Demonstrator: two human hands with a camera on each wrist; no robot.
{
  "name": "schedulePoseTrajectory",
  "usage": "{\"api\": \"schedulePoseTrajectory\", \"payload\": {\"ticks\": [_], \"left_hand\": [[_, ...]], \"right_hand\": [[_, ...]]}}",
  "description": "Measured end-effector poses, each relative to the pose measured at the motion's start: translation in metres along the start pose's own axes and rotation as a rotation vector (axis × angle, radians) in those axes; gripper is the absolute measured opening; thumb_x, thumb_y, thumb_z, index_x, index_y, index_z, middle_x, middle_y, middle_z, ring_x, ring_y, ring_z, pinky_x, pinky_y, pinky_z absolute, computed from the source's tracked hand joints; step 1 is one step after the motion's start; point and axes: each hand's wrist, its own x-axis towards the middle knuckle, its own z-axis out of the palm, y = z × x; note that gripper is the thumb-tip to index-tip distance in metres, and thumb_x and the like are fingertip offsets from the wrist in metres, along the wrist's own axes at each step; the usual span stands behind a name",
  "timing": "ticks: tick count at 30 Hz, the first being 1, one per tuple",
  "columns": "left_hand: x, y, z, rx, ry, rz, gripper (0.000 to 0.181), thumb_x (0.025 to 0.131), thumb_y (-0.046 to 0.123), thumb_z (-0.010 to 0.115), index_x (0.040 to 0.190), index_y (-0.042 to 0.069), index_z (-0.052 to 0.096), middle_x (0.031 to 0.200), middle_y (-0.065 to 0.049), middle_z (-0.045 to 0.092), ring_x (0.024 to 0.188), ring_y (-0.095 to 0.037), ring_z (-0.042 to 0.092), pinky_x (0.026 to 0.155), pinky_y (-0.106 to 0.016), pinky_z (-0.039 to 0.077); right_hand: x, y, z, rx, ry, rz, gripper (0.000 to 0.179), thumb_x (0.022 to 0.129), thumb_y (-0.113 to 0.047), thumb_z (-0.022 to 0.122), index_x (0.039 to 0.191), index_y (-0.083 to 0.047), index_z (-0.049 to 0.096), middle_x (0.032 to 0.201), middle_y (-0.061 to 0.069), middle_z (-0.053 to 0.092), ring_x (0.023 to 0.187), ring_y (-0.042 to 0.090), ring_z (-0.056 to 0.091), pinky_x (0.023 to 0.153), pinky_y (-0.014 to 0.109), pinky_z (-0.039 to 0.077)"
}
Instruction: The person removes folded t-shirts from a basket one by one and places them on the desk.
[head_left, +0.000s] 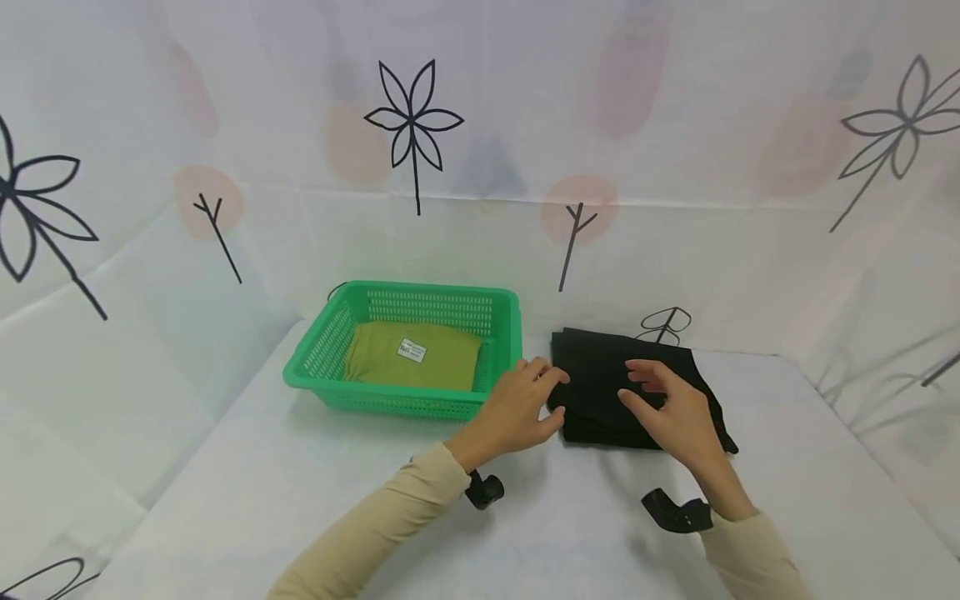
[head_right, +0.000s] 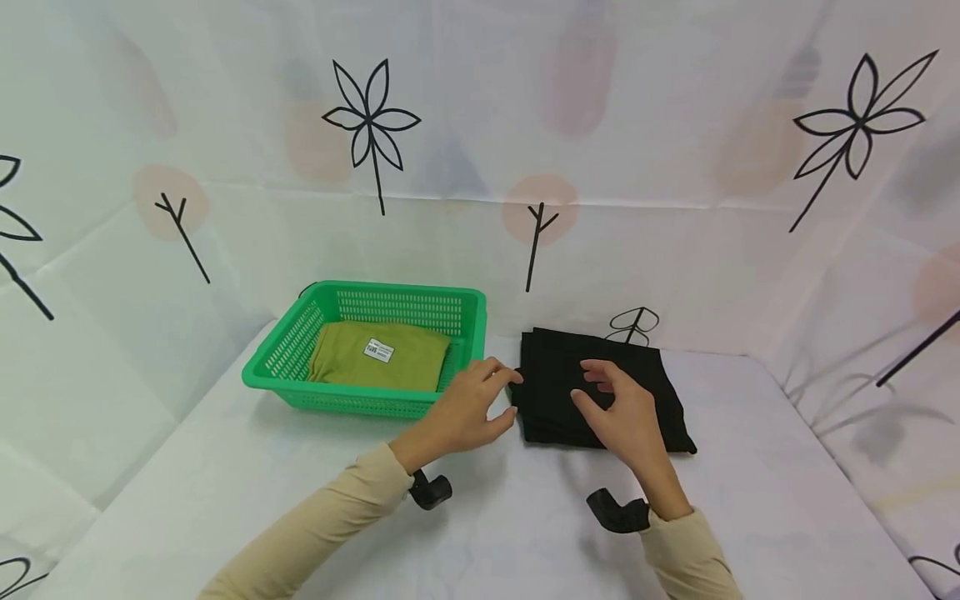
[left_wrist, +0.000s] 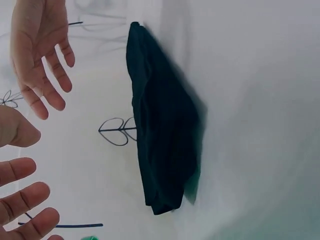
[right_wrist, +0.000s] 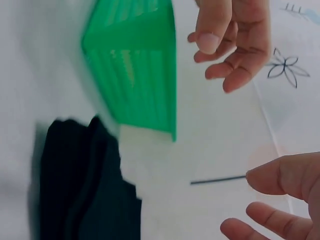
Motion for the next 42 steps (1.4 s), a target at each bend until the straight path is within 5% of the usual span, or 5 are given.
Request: {"api": "schedulePoseTrajectory", "payload": {"ticks": [13, 33, 42], "left_hand": [[-0.012, -0.022, -0.024, -0.123, 0.086, -0.06, 0.033, 0.084, 0.011, 0.07, 0.115, 0.002, 0.062, 0.104, -0.011, 0.06, 0.089, -0.025, 0.053, 0.075, -0.034, 0.046], [-0.039, -0.07, -0.078, -0.145, 0.099, -0.218, 0.041, 0.083, 0.011, 0.07, 0.121, -0.002, 0.06, 0.113, -0.016, 0.059, 0.105, -0.032, 0.055, 0.087, -0.048, 0.046], [-0.053, -0.09, -0.099, -0.246, 0.104, -0.304, 0.047, 0.087, 0.008, 0.068, 0.129, -0.006, 0.052, 0.118, -0.02, 0.054, 0.11, -0.035, 0.051, 0.091, -0.049, 0.043]], "right_hand": [[0.016, -0.022, 0.017, 0.107, -0.034, -0.022, 0.036, 0.09, -0.016, 0.068, 0.123, -0.005, 0.061, 0.116, 0.015, 0.065, 0.106, 0.034, 0.058, 0.084, 0.058, 0.044], [0.047, -0.06, 0.034, 0.075, -0.171, -0.15, 0.042, 0.086, -0.016, 0.068, 0.126, -0.003, 0.061, 0.125, 0.015, 0.057, 0.107, 0.033, 0.057, 0.086, 0.051, 0.048], [0.065, -0.086, 0.045, 0.12, -0.237, -0.151, 0.046, 0.089, -0.02, 0.066, 0.132, -0.006, 0.057, 0.122, 0.015, 0.058, 0.106, 0.032, 0.058, 0.082, 0.049, 0.051]]}}
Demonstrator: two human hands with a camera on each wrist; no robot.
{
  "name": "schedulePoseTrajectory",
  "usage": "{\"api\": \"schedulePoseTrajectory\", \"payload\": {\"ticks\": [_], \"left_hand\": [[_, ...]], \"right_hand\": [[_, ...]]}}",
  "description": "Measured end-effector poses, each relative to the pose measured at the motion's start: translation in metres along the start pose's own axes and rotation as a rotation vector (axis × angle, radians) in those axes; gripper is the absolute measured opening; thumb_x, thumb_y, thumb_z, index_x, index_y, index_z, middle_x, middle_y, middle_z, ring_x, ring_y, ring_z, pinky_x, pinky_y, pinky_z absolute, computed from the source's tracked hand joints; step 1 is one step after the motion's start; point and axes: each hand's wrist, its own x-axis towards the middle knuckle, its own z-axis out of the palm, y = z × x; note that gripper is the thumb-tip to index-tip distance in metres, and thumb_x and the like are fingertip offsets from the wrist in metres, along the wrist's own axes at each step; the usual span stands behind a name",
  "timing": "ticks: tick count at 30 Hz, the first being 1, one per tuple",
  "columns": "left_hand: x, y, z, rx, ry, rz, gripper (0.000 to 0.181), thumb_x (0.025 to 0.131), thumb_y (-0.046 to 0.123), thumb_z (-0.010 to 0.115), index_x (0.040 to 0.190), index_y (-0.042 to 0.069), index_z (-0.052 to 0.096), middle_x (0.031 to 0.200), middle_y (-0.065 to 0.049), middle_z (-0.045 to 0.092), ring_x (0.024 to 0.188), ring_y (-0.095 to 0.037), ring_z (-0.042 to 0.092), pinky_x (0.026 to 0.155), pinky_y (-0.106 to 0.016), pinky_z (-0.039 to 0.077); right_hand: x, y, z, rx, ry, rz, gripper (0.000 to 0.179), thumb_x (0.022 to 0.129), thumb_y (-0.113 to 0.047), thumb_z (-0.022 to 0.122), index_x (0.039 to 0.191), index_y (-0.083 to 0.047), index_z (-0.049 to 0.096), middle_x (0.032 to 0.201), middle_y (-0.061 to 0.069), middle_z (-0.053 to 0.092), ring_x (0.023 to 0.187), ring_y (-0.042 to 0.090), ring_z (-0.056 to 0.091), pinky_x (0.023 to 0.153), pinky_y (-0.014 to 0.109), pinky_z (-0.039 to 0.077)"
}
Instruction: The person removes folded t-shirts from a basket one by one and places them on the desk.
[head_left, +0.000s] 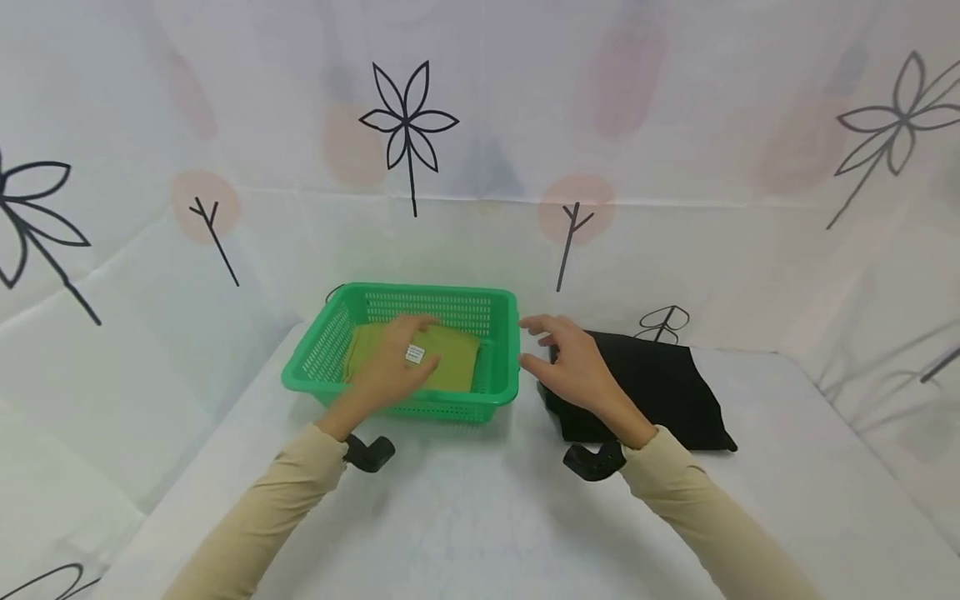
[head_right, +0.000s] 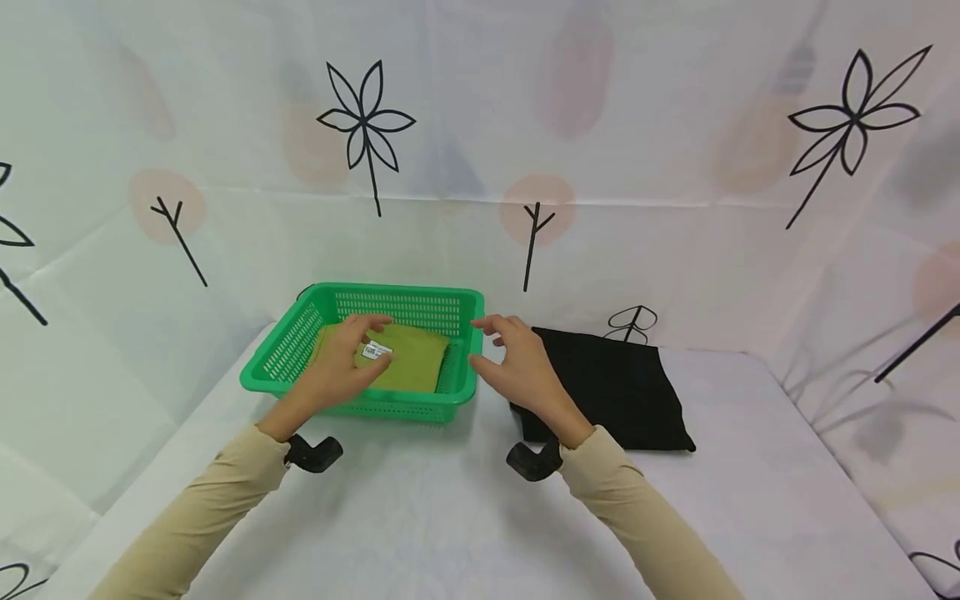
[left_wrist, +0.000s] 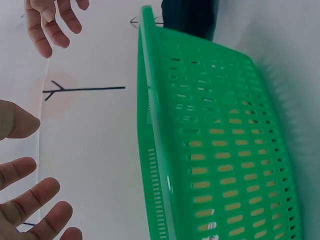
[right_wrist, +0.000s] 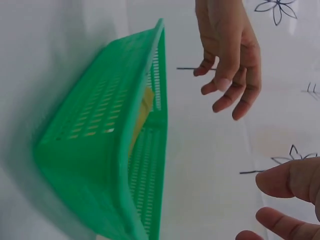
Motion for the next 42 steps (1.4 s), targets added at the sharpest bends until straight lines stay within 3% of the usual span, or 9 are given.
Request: {"api": "schedulePoseTrajectory", "payload": {"ticks": [7, 12, 20, 25, 30, 35, 42], "left_hand": [[-0.001, -0.011, -0.018, -0.011, 0.006, -0.082, 0.043, 0.09, 0.013, 0.066, 0.13, 0.001, 0.054, 0.118, -0.017, 0.058, 0.101, -0.032, 0.056, 0.081, -0.046, 0.049], [-0.001, -0.018, -0.033, -0.135, 0.011, -0.172, 0.039, 0.093, 0.011, 0.064, 0.13, 0.005, 0.055, 0.12, -0.016, 0.058, 0.101, -0.033, 0.057, 0.08, -0.046, 0.05], [0.006, -0.03, -0.053, -0.239, 0.021, -0.197, 0.037, 0.095, 0.009, 0.061, 0.129, -0.002, 0.053, 0.121, -0.023, 0.057, 0.106, -0.038, 0.056, 0.088, -0.049, 0.047], [0.012, -0.037, -0.064, -0.341, -0.037, -0.298, 0.04, 0.099, 0.017, 0.055, 0.135, -0.001, 0.048, 0.13, -0.024, 0.049, 0.112, -0.04, 0.049, 0.092, -0.052, 0.043], [0.019, -0.051, -0.071, -0.415, -0.066, -0.4, 0.042, 0.101, 0.02, 0.052, 0.138, 0.0, 0.045, 0.133, -0.022, 0.047, 0.118, -0.039, 0.047, 0.094, -0.051, 0.042], [0.024, -0.06, -0.075, -0.482, -0.058, -0.451, 0.043, 0.101, 0.02, 0.05, 0.138, 0.0, 0.043, 0.134, -0.021, 0.046, 0.109, -0.027, 0.048, 0.09, -0.042, 0.042], [0.027, -0.074, -0.075, -0.554, -0.059, -0.513, 0.045, 0.101, 0.024, 0.051, 0.139, 0.002, 0.042, 0.127, -0.014, 0.045, 0.103, -0.021, 0.047, 0.099, -0.049, 0.037]], "right_hand": [[0.015, -0.01, 0.011, 0.089, -0.035, 0.02, 0.046, 0.091, -0.02, 0.064, 0.133, -0.006, 0.055, 0.123, 0.016, 0.058, 0.109, 0.033, 0.058, 0.084, 0.05, 0.05], [0.024, -0.016, 0.014, 0.18, -0.073, 0.074, 0.044, 0.092, -0.021, 0.064, 0.134, -0.01, 0.055, 0.126, 0.014, 0.057, 0.11, 0.031, 0.057, 0.084, 0.048, 0.05], [0.042, -0.021, 0.017, 0.407, -0.114, 0.216, 0.044, 0.094, -0.023, 0.06, 0.136, -0.01, 0.053, 0.13, 0.012, 0.054, 0.116, 0.03, 0.052, 0.093, 0.05, 0.045], [0.053, -0.019, 0.02, 0.606, -0.126, 0.295, 0.044, 0.097, -0.022, 0.057, 0.138, -0.009, 0.05, 0.13, 0.01, 0.053, 0.12, 0.026, 0.048, 0.099, 0.048, 0.039], [0.06, -0.017, 0.028, 0.754, -0.133, 0.355, 0.046, 0.098, -0.021, 0.057, 0.14, -0.006, 0.047, 0.134, 0.014, 0.05, 0.121, 0.029, 0.046, 0.102, 0.048, 0.035], [0.067, -0.013, 0.038, 0.826, -0.104, 0.416, 0.046, 0.097, -0.018, 0.057, 0.14, -0.007, 0.046, 0.136, 0.013, 0.046, 0.123, 0.033, 0.044, 0.103, 0.049, 0.035], [0.076, -0.011, 0.053, 0.894, -0.071, 0.49, 0.048, 0.099, -0.017, 0.053, 0.144, -0.005, 0.042, 0.143, 0.014, 0.041, 0.124, 0.032, 0.044, 0.103, 0.046, 0.035]]}}
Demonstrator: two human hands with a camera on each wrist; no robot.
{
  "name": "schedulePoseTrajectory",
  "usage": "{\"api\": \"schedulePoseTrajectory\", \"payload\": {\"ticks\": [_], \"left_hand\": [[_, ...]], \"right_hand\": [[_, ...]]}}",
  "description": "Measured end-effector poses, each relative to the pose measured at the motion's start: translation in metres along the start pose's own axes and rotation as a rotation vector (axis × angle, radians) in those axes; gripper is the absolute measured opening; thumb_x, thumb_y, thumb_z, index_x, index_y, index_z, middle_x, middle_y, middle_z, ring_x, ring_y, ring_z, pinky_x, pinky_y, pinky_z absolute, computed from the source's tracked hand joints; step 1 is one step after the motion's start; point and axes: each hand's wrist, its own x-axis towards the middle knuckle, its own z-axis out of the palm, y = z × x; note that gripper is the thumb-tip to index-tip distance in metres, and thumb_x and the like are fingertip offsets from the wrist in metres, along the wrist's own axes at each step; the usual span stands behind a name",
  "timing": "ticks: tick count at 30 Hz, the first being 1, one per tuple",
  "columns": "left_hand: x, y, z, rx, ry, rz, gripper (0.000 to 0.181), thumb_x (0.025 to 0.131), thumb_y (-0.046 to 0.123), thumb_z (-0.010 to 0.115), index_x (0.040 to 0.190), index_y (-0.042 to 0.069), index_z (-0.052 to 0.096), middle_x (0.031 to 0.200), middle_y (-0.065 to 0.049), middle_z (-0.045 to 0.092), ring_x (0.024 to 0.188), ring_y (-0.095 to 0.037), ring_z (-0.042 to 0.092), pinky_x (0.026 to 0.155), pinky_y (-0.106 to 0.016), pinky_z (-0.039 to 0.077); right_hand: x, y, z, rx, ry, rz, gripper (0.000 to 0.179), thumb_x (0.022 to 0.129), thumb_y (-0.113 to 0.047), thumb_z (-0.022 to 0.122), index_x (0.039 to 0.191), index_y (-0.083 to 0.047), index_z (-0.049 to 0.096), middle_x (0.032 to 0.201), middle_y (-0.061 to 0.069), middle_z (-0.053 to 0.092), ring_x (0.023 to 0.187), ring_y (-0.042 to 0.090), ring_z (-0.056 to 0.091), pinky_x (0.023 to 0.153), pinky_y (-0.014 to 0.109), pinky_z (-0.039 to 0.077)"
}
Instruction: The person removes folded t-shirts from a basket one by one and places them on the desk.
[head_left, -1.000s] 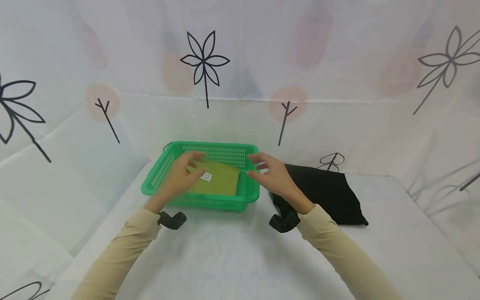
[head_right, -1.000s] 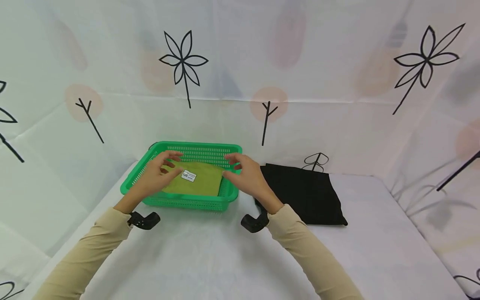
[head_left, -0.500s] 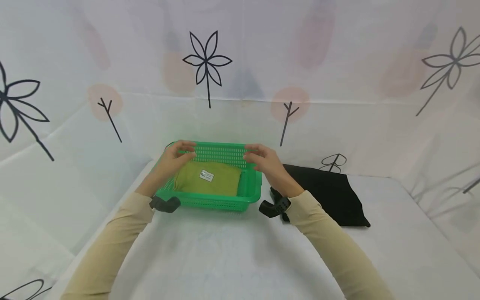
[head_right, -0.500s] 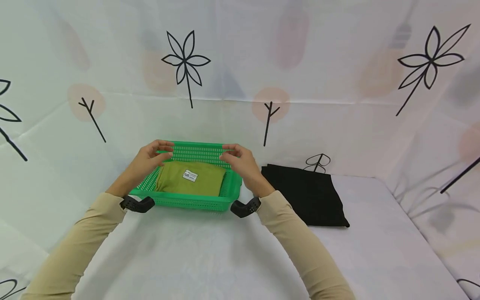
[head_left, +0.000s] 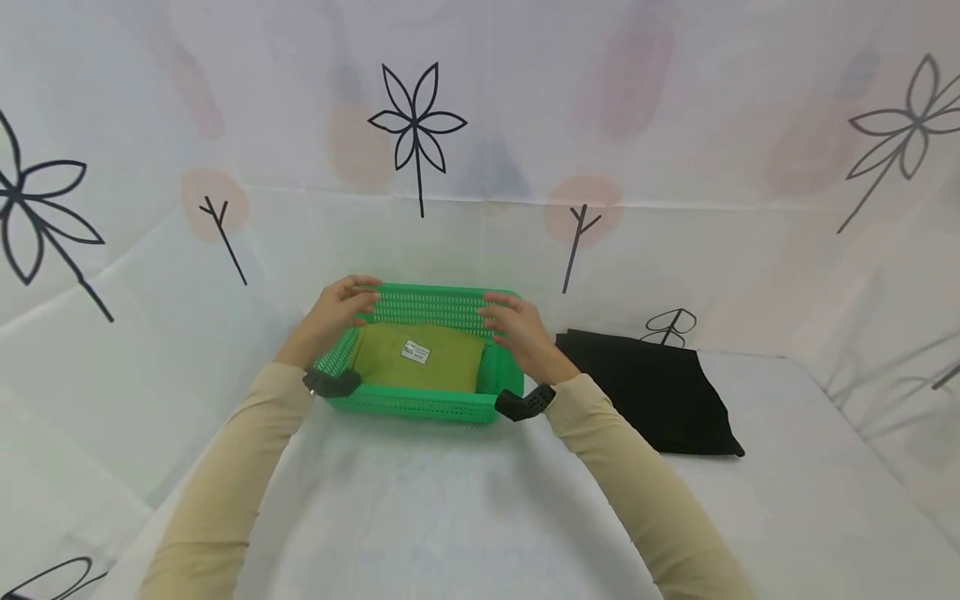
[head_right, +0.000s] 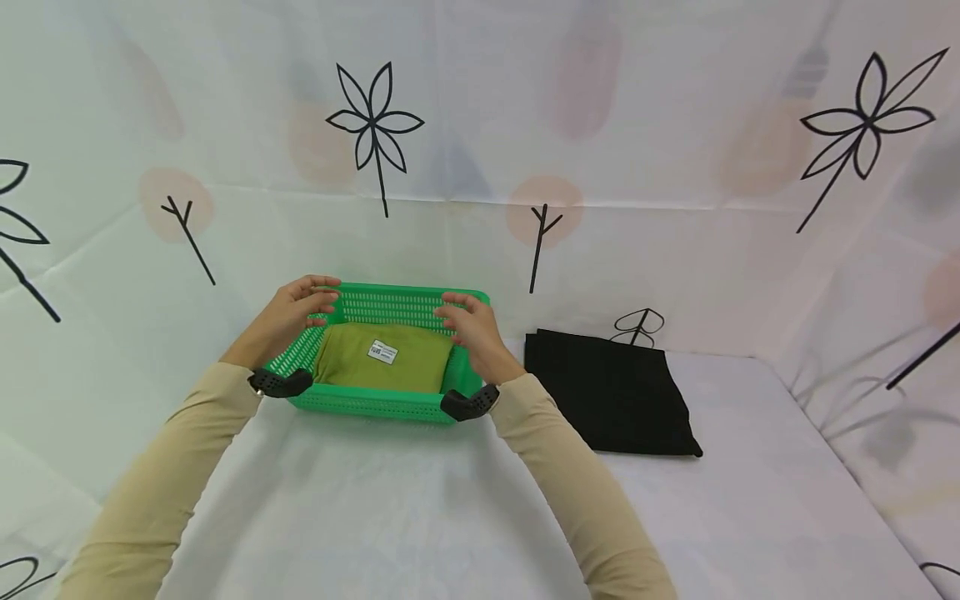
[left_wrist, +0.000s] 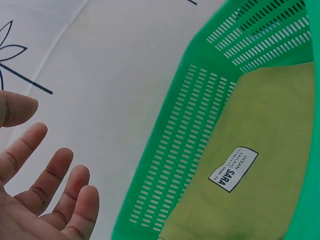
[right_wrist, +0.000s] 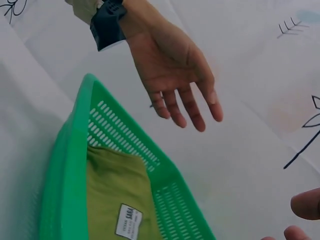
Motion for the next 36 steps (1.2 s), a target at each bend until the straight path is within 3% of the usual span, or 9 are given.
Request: {"api": "schedulePoseTrajectory", "payload": {"ticks": [7, 15, 27, 29, 31, 33, 34, 36], "left_hand": [[0.008, -0.006, -0.002, -0.068, 0.017, -0.048, 0.047, 0.101, 0.02, 0.051, 0.142, 0.0, 0.039, 0.12, -0.01, 0.04, 0.102, -0.021, 0.046, 0.102, -0.047, 0.036], [0.019, -0.011, -0.002, -0.086, 0.02, -0.135, 0.048, 0.101, 0.018, 0.05, 0.144, 0.001, 0.037, 0.143, -0.016, 0.035, 0.112, -0.026, 0.043, 0.106, -0.046, 0.033], [0.027, -0.017, -0.002, -0.112, 0.065, -0.218, 0.049, 0.101, 0.016, 0.049, 0.145, 0.0, 0.036, 0.145, -0.017, 0.033, 0.108, -0.024, 0.043, 0.104, -0.043, 0.035], [0.027, -0.02, -0.002, -0.115, 0.065, -0.224, 0.048, 0.101, 0.016, 0.049, 0.145, 0.001, 0.036, 0.147, -0.017, 0.031, 0.114, -0.028, 0.042, 0.106, -0.045, 0.032], [0.028, -0.022, -0.001, -0.122, 0.066, -0.232, 0.049, 0.101, 0.016, 0.049, 0.146, 0.0, 0.035, 0.15, -0.017, 0.028, 0.122, -0.034, 0.038, 0.108, -0.047, 0.03], [0.029, -0.025, -0.001, -0.124, 0.065, -0.243, 0.049, 0.102, 0.016, 0.048, 0.146, 0.0, 0.034, 0.152, -0.018, 0.025, 0.13, -0.039, 0.032, 0.109, -0.049, 0.027], [0.029, -0.026, -0.001, -0.123, 0.062, -0.253, 0.05, 0.102, 0.016, 0.047, 0.147, -0.001, 0.033, 0.153, -0.018, 0.023, 0.133, -0.041, 0.029, 0.11, -0.049, 0.026], [0.03, -0.029, -0.001, -0.117, 0.054, -0.271, 0.052, 0.103, 0.016, 0.046, 0.148, -0.001, 0.029, 0.154, -0.02, 0.019, 0.136, -0.044, 0.023, 0.111, -0.05, 0.024]], "right_hand": [[0.012, 0.009, 0.008, 0.035, 0.044, 0.057, 0.044, 0.098, -0.016, 0.055, 0.141, -0.007, 0.047, 0.138, 0.011, 0.047, 0.124, 0.03, 0.046, 0.101, 0.044, 0.037], [0.023, 0.018, 0.015, 0.001, 0.083, 0.1, 0.045, 0.097, -0.017, 0.057, 0.141, -0.01, 0.048, 0.139, 0.01, 0.048, 0.128, 0.031, 0.044, 0.105, 0.044, 0.034], [0.039, 0.029, 0.018, -0.054, 0.126, 0.185, 0.05, 0.096, -0.012, 0.06, 0.144, -0.012, 0.047, 0.145, 0.013, 0.042, 0.13, 0.03, 0.041, 0.108, 0.047, 0.03], [0.041, 0.031, 0.018, -0.067, 0.127, 0.197, 0.051, 0.096, -0.013, 0.06, 0.145, -0.014, 0.046, 0.145, 0.013, 0.042, 0.13, 0.029, 0.041, 0.1, 0.042, 0.038], [0.042, 0.033, 0.018, -0.092, 0.131, 0.205, 0.051, 0.096, -0.014, 0.06, 0.145, -0.016, 0.046, 0.145, 0.014, 0.043, 0.128, 0.027, 0.044, 0.082, 0.033, 0.045], [0.044, 0.034, 0.017, -0.118, 0.138, 0.214, 0.051, 0.096, -0.015, 0.06, 0.145, -0.017, 0.047, 0.144, 0.014, 0.044, 0.124, 0.025, 0.046, 0.065, 0.029, 0.039], [0.045, 0.036, 0.017, -0.138, 0.147, 0.217, 0.051, 0.095, -0.015, 0.061, 0.145, -0.017, 0.047, 0.143, 0.014, 0.045, 0.112, 0.022, 0.052, 0.059, 0.029, 0.035], [0.046, 0.038, 0.017, -0.158, 0.149, 0.23, 0.051, 0.095, -0.016, 0.062, 0.144, -0.017, 0.048, 0.146, 0.013, 0.042, 0.114, 0.023, 0.05, 0.067, 0.028, 0.043]]}}
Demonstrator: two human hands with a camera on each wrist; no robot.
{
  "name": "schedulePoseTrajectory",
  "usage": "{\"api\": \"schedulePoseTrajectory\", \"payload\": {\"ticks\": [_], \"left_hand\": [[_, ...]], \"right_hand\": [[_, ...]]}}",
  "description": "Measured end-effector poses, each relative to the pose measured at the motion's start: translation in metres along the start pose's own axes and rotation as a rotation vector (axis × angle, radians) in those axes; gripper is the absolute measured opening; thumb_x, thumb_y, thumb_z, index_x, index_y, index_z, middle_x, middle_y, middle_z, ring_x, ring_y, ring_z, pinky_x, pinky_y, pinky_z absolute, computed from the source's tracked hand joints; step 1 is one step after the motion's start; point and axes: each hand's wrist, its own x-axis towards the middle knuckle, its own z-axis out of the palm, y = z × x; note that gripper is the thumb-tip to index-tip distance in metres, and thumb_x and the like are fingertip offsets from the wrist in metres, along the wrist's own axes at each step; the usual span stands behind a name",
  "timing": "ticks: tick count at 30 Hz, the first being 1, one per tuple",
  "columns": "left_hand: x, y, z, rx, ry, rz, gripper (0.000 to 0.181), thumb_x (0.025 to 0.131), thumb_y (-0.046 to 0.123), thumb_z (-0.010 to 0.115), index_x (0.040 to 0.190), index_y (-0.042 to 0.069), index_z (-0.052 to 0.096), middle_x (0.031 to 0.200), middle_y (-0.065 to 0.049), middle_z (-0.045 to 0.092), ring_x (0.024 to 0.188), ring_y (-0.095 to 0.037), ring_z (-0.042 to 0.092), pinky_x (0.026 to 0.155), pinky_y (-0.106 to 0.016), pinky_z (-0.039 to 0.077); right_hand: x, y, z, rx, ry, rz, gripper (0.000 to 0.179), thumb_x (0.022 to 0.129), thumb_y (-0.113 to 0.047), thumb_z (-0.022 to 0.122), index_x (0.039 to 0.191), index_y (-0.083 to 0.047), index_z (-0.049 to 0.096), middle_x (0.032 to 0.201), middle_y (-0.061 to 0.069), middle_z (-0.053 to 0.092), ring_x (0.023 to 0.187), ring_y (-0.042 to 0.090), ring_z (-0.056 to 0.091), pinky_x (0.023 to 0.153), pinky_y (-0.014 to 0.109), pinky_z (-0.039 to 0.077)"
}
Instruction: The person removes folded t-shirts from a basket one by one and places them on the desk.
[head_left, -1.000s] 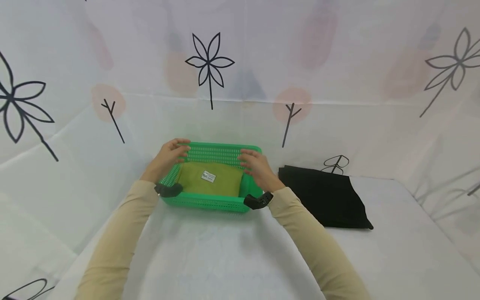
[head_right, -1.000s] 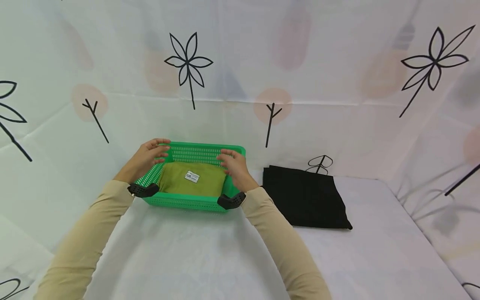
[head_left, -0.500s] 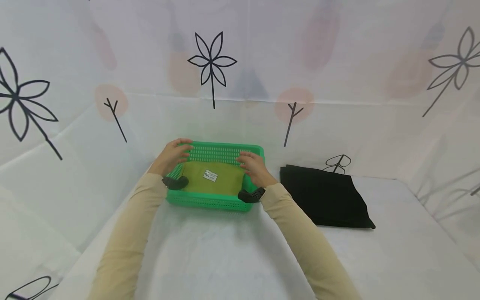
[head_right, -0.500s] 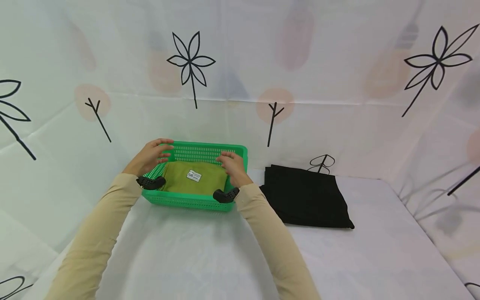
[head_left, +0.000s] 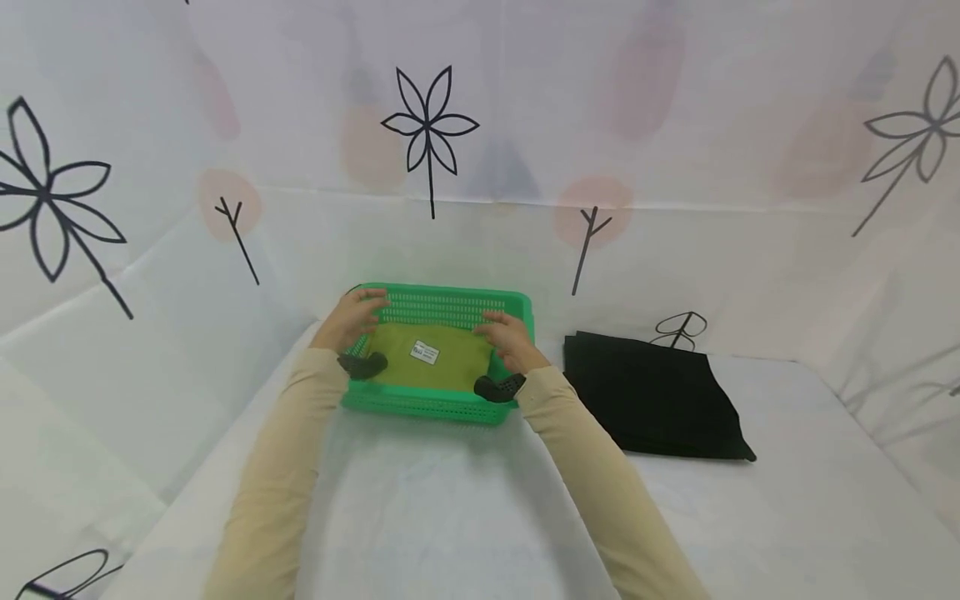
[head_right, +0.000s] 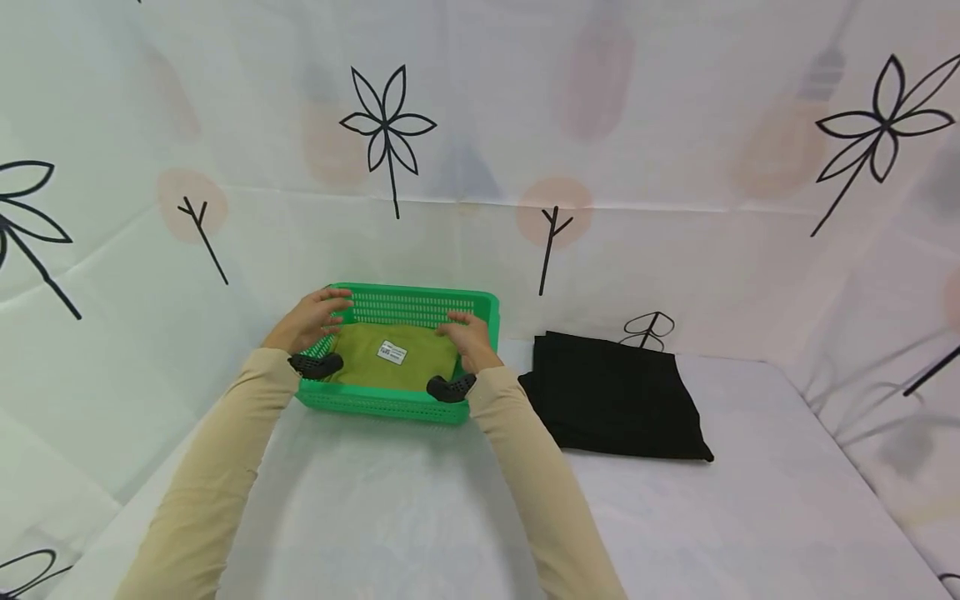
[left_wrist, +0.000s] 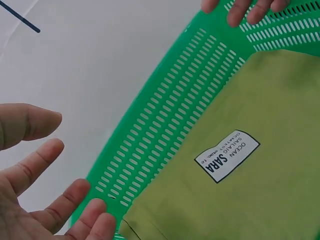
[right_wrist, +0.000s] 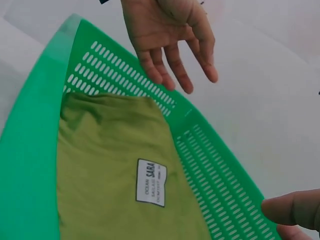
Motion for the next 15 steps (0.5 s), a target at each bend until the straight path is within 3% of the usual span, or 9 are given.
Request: {"api": "schedulePoseTrajectory", "payload": {"ticks": [2, 4, 5, 15], "left_hand": [[0.002, -0.003, 0.0, 0.015, 0.001, -0.026, 0.054, 0.103, 0.016, 0.046, 0.15, 0.0, 0.027, 0.154, -0.02, 0.018, 0.138, -0.045, 0.02, 0.111, -0.049, 0.024], [0.003, -0.005, 0.0, 0.031, 0.004, -0.053, 0.057, 0.102, 0.017, 0.048, 0.151, 0.002, 0.024, 0.155, -0.021, 0.017, 0.139, -0.044, 0.019, 0.111, -0.048, 0.024], [0.003, -0.007, 0.0, 0.039, 0.006, -0.063, 0.058, 0.101, 0.018, 0.049, 0.151, 0.002, 0.023, 0.155, -0.021, 0.018, 0.138, -0.043, 0.02, 0.111, -0.048, 0.025], [0.0, -0.014, -0.001, 0.141, 0.022, -0.112, 0.061, 0.1, 0.018, 0.051, 0.151, 0.001, 0.024, 0.155, -0.022, 0.019, 0.139, -0.043, 0.021, 0.11, -0.05, 0.026]], "right_hand": [[0.0, 0.002, 0.0, -0.006, -0.008, 0.009, 0.053, 0.094, -0.015, 0.062, 0.145, -0.016, 0.047, 0.149, 0.013, 0.038, 0.122, 0.028, 0.046, 0.086, 0.036, 0.046], [0.001, 0.003, 0.0, -0.007, -0.022, 0.017, 0.054, 0.094, -0.014, 0.062, 0.145, -0.014, 0.046, 0.152, 0.013, 0.033, 0.129, 0.031, 0.04, 0.101, 0.046, 0.038], [0.0, 0.004, 0.0, -0.001, -0.036, 0.019, 0.055, 0.094, -0.013, 0.062, 0.146, -0.013, 0.044, 0.154, 0.013, 0.029, 0.137, 0.034, 0.029, 0.105, 0.051, 0.032], [0.008, 0.007, 0.004, -0.039, -0.055, 0.041, 0.057, 0.093, -0.015, 0.063, 0.147, -0.012, 0.043, 0.154, 0.015, 0.029, 0.138, 0.037, 0.027, 0.107, 0.053, 0.029]]}}
